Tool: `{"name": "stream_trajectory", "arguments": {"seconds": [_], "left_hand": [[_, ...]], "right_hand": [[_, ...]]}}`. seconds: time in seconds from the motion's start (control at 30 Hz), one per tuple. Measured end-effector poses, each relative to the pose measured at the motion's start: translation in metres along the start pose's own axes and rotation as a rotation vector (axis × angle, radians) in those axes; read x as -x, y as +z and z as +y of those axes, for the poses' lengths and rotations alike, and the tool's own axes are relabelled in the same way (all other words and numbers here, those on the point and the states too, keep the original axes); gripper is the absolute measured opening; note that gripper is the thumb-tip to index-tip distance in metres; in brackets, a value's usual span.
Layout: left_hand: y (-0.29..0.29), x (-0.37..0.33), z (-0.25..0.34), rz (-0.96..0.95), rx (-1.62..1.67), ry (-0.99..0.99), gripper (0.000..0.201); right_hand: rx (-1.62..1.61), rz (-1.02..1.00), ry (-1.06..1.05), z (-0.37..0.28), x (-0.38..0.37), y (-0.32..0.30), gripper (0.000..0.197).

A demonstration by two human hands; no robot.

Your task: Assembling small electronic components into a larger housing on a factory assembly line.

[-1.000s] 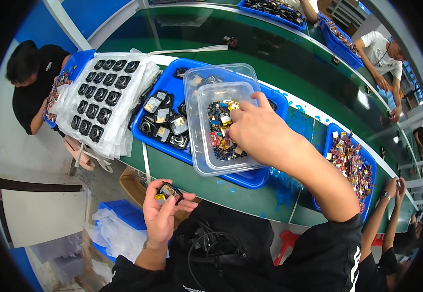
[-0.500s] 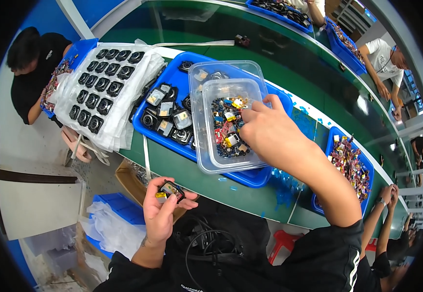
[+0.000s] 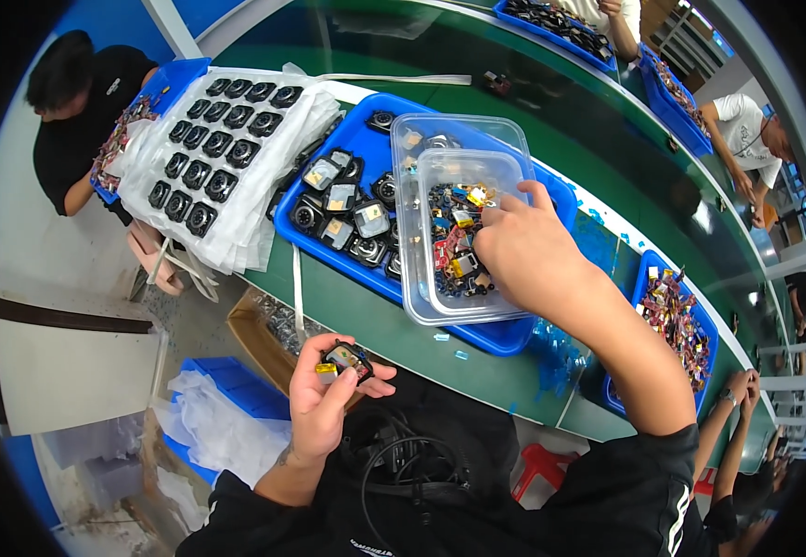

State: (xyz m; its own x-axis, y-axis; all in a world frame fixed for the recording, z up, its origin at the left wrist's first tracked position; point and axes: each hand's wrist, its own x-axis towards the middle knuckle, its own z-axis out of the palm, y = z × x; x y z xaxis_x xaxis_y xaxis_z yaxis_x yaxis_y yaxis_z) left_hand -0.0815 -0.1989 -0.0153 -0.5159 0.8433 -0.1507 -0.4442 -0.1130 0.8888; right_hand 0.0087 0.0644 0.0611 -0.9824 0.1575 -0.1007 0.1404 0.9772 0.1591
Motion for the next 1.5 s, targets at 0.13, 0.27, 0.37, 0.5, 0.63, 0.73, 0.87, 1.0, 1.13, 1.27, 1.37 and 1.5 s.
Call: {"name": "stream_trajectory", "arguments": {"seconds": [0.13,0.27,0.37,0.5,0.63,0.73,0.87,1.0,1.13,1.27,1.37,1.5], "left_hand": [[-0.003,0.002,-0.001,-0.054,0.046,0.007,0.030],[0.001,0.001,-0.003,-0.005,0.025,-0.001,0.031],[0.001,0.002,-0.004,-0.022,0.010,0.000,0.031],[0.001,0.003,-0.005,-0.024,-0.008,-0.001,0.030],[0.000,0.003,-0.005,-0.020,-0.007,-0.002,0.030],[0.000,0.003,-0.006,-0.019,-0.002,-0.011,0.030],[-0.002,0.004,-0.007,-0.006,-0.017,-0.011,0.030],[0.000,0.003,-0.005,-0.008,-0.007,-0.020,0.031],[0.004,0.002,-0.006,-0.020,0.011,-0.001,0.031],[0.005,0.003,-0.004,-0.080,0.069,-0.017,0.031],[0.008,0.005,-0.005,-0.104,0.125,-0.008,0.030],[0.015,0.001,-0.003,-0.135,0.140,-0.014,0.030]], "right_hand": [[0.021,-0.012,0.037,-0.003,-0.001,-0.001,0.002],[-0.104,-0.056,0.077,0.000,-0.002,-0.001,0.004],[-0.192,-0.024,0.113,0.001,-0.001,0.002,0.007],[-0.196,-0.003,0.080,0.001,0.000,0.001,0.008],[-0.187,-0.003,0.059,0.004,0.003,0.001,0.008],[-0.175,0.054,0.052,0.004,0.008,-0.005,0.009],[-0.217,0.156,0.081,0.004,0.013,-0.009,0.010],[-0.087,0.075,0.063,0.001,0.011,-0.015,0.004],[0.014,0.031,-0.005,0.000,0.009,-0.008,0.005],[0.036,-0.056,-0.003,-0.001,0.003,-0.003,0.006],[0.025,-0.018,0.011,-0.002,0.003,0.002,0.008],[-0.081,-0.079,0.138,-0.006,-0.001,-0.003,0.010]]}}
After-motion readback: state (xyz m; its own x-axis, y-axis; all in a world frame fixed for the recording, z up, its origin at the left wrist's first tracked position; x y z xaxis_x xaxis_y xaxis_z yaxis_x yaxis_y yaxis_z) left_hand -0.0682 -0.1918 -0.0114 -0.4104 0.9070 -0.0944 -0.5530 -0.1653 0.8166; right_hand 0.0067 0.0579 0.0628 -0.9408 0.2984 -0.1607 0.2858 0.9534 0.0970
